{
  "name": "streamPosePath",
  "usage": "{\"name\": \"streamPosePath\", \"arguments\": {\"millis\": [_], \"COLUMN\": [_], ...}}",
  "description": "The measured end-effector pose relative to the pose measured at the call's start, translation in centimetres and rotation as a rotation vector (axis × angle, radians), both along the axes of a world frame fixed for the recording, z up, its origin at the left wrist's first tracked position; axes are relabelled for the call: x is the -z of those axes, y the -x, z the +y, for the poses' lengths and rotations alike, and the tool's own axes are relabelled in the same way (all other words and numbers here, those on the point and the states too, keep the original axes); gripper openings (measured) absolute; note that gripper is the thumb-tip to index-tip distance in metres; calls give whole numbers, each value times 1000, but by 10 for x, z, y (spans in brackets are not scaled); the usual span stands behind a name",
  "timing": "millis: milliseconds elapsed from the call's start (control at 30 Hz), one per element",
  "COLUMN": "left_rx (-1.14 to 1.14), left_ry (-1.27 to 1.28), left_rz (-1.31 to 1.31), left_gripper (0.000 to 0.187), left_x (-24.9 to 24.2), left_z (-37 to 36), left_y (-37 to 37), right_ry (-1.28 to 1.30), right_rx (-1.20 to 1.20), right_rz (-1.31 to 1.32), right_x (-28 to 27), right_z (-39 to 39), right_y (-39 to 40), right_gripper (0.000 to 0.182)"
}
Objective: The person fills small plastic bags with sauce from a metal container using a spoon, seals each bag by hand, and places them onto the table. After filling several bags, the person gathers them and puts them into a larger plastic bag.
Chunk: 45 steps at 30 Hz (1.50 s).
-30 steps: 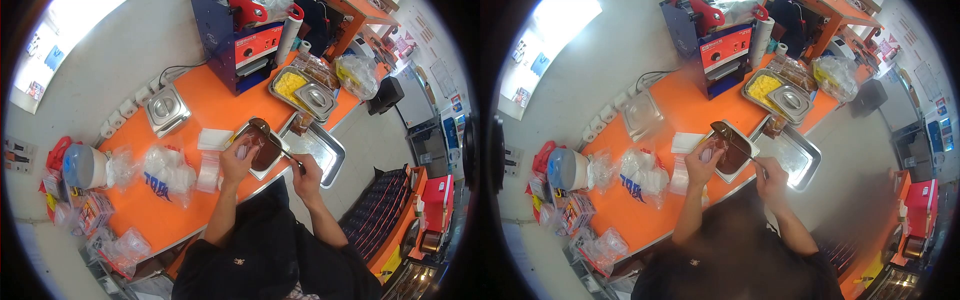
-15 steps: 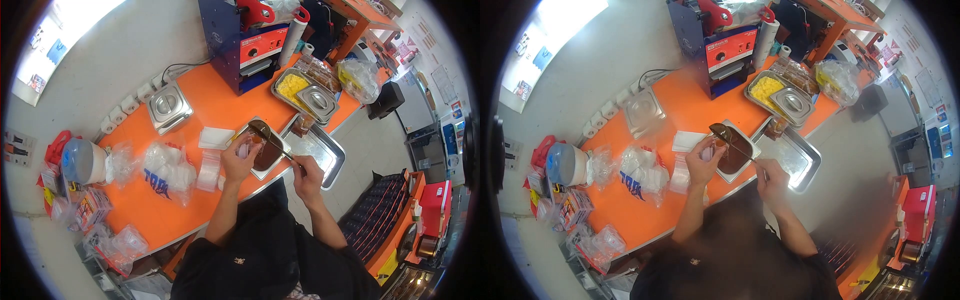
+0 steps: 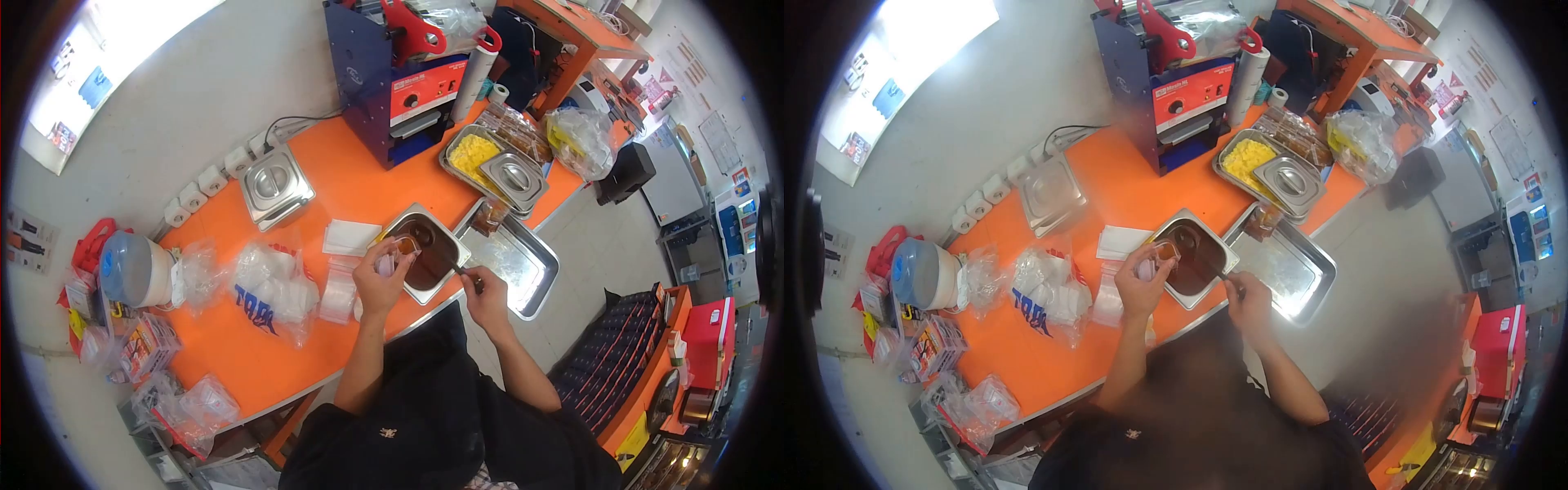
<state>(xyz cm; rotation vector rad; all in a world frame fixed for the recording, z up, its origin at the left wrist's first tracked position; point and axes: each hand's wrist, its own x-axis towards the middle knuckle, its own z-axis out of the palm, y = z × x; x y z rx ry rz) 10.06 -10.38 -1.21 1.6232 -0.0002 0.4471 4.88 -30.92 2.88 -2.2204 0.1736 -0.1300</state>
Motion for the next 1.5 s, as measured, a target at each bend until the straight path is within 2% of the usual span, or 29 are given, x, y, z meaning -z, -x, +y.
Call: {"name": "streamPosePath", "arguments": {"millis": [33, 100, 133, 167, 233, 267, 333, 433, 500, 567, 600, 700, 767, 867, 1000, 1100, 1133, 1233, 1267, 1300, 1333, 1400, 1500], "left_rx": [-8, -5, 0, 10, 28, 46, 61, 91, 273, 306, 339, 312, 291, 315, 376, 380, 391, 374, 397, 414, 414, 581, 572], "left_ry": [-5, -53, -58, -62, -70, -136, -203, -133, 155, 194, 230, 274, 290, 287, 157, 67, 74, 109, 180, 252, 261, 595, 548], "left_rz": [-2, -6, -2, 14, 36, -33, -108, -145, 178, 210, 235, 193, 202, 208, 290, 251, 251, 135, 94, 54, 46, 373, 467], "left_gripper": [38, 41, 41, 41, 40, 40, 39, 28, 17, 15, 13, 13, 13, 14, 11, 9, 9, 16, 25, 34, 34, 48, 48], "left_x": [-2, -14, -19, -24, -32, -36, -48, -64, -67, -64, -64, -66, -70, -69, -69, -55, -47, -33, -33, -34, -35, -42, -13], "left_z": [2, 2, 1, -1, -5, -6, -6, -1, 4, 5, 7, 1, -4, -8, -8, -11, -15, -27, -31, -34, -31, -15, -8], "left_y": [2, 9, 11, 13, 19, 22, 24, 29, 36, 36, 36, 37, 38, 35, 34, 33, 32, 29, 28, 27, 28, 33, 33], "right_ry": [-5, 455, 322, 320, 146, 143, 319, 178, 80, -302, -306, -450, -577, -509, -525, -554, -551, -528, -516, -503, -401, -227, 29], "right_rx": [-8, -100, -102, -96, -248, -240, -314, -336, -343, -268, -270, -286, -293, -297, -290, -318, -309, -283, -282, -283, -187, -44, 60], "right_rz": [-2, -268, -311, -306, -650, -647, -726, -683, -636, -370, -364, -253, -166, -108, -51, -22, -3, 5, -3, -6, -63, -206, -308], "right_x": [6, 1, -2, -13, -33, -37, -42, -29, -36, -38, -41, -52, -58, -57, -57, -57, -52, -43, -42, -43, -43, -41, -23], "right_z": [1, 9, 15, 22, 32, 31, 29, 19, 21, 24, 25, 28, 30, 28, 27, 24, 20, 3, -3, -11, -20, -37, -58], "right_y": [-1, -2, -3, -6, -14, -20, -29, -32, -27, -22, -19, -16, -17, -19, -21, -23, -25, -31, -36, -41, -48, -65, -95], "right_gripper": [10, 21, 27, 27, 27, 27, 31, 28, 24, 24, 24, 32, 45, 52, 52, 51, 46, 34, 26, 26, 22, 17, 18]}}
